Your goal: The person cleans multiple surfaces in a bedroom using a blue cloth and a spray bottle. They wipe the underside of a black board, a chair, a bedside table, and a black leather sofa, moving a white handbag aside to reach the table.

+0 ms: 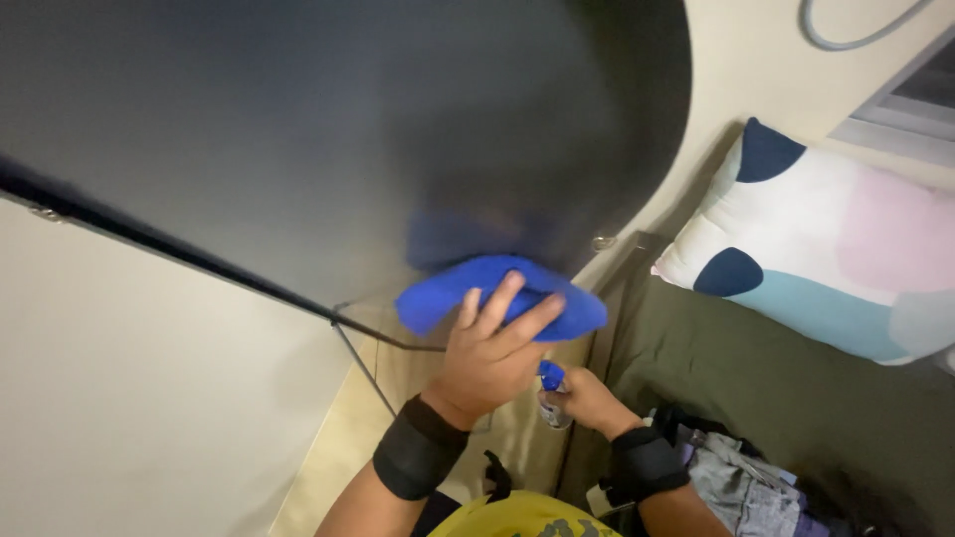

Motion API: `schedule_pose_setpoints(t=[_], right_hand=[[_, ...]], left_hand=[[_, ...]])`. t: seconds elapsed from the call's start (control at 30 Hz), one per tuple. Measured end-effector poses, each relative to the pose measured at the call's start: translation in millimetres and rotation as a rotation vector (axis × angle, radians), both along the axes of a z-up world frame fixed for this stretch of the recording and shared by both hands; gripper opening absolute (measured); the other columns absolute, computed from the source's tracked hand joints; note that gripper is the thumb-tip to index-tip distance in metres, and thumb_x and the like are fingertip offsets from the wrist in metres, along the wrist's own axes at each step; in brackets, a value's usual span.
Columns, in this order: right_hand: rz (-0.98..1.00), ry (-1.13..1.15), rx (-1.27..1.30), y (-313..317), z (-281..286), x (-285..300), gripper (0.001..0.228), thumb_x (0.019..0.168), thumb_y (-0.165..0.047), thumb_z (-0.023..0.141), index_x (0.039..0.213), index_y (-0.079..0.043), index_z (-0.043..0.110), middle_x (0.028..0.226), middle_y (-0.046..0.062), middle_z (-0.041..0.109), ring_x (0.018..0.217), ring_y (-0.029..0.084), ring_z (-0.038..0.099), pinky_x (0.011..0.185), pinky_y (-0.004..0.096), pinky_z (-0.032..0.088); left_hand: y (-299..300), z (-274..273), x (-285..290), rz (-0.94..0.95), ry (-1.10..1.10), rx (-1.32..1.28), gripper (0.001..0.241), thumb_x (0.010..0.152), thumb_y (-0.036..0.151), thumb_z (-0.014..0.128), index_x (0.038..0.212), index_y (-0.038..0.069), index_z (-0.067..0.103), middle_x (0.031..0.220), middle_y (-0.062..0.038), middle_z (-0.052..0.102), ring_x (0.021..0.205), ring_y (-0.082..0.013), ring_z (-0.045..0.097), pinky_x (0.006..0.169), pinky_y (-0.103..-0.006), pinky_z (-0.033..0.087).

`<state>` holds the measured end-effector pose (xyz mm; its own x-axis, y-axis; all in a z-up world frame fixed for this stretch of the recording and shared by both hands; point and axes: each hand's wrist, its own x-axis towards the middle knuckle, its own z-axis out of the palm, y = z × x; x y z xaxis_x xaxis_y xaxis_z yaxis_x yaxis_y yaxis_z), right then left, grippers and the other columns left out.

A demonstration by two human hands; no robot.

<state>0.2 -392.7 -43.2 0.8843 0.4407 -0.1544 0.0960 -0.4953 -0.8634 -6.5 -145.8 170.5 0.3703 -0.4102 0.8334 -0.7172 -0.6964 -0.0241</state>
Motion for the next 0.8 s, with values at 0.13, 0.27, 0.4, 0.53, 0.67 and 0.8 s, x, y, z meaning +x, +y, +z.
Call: schedule_pose_setpoints(t=[0.13,0.27,0.4,0.53,0.67,0.8], right_hand=[[0.003,-0.029,0.012,-6,14,-8,0.031,0.085,-0.009,0.079,0.114,-0.004,0.07,0.086,0.01,0.075,0.076,0.019,0.066,0.077,0.036,0.055],[-0.068,-0.013,0.003,-8,41,-9,0.046,0.083,-0.01,0.08,0.127,-0.011,0.068,0.087,0.009,0.073,0.077,0.016,0.064,0.077,0.034,0.055],[-0.101,-0.002,0.042,-12,40,-5,0.049,0.084,-0.01,0.081,0.131,-0.011,0.066,0.089,0.007,0.073,0.08,0.013,0.063,0.078,0.032,0.055],[-0.089,0.029,0.061,-8,38,0,0.047,0.086,-0.012,0.08,0.131,-0.01,0.068,0.086,0.007,0.071,0.08,0.013,0.063,0.077,0.032,0.055],[-0.05,-0.02,0.087,9,74,0,0.047,0.088,-0.013,0.078,0.133,-0.01,0.065,0.092,0.004,0.077,0.088,0.01,0.069,0.085,0.03,0.056],[-0.073,0.087,0.222,11,64,4,0.047,0.089,-0.009,0.076,0.134,-0.009,0.064,0.1,0.004,0.076,0.096,0.01,0.069,0.092,0.031,0.055]], left_hand=[[-7,-28,5,-0.069,0.132,0.011,0.012,0.097,0.016,0.068,0.087,0.02,0.073,0.158,0.008,0.051,0.151,-0.0275,0.042,0.116,-0.0494,0.03],[-1,-64,4,-0.061,0.254,0.118,0.017,0.096,0.016,0.063,0.103,0.019,0.078,0.16,0.004,0.049,0.152,-0.0284,0.04,0.12,-0.0503,0.029],[10,-64,3,0.004,0.256,0.122,0.022,0.098,0.019,0.062,0.113,0.017,0.077,0.161,0.001,0.046,0.153,-0.0286,0.038,0.122,-0.0499,0.031],[26,-42,9,0.069,0.181,0.063,0.016,0.099,0.022,0.067,0.111,0.015,0.075,0.161,-0.004,0.042,0.152,-0.0335,0.036,0.12,-0.0543,0.031],[70,-22,14,0.266,0.038,-0.141,0.017,0.091,0.01,0.07,0.104,0.008,0.06,0.16,-0.02,0.038,0.153,-0.0452,0.033,0.123,-0.0596,0.033],[122,-7,3,0.615,0.054,-0.27,0.05,0.086,0.007,0.067,0.131,0.0,0.046,0.161,-0.037,0.031,0.154,-0.0586,0.027,0.127,-0.0686,0.026]])
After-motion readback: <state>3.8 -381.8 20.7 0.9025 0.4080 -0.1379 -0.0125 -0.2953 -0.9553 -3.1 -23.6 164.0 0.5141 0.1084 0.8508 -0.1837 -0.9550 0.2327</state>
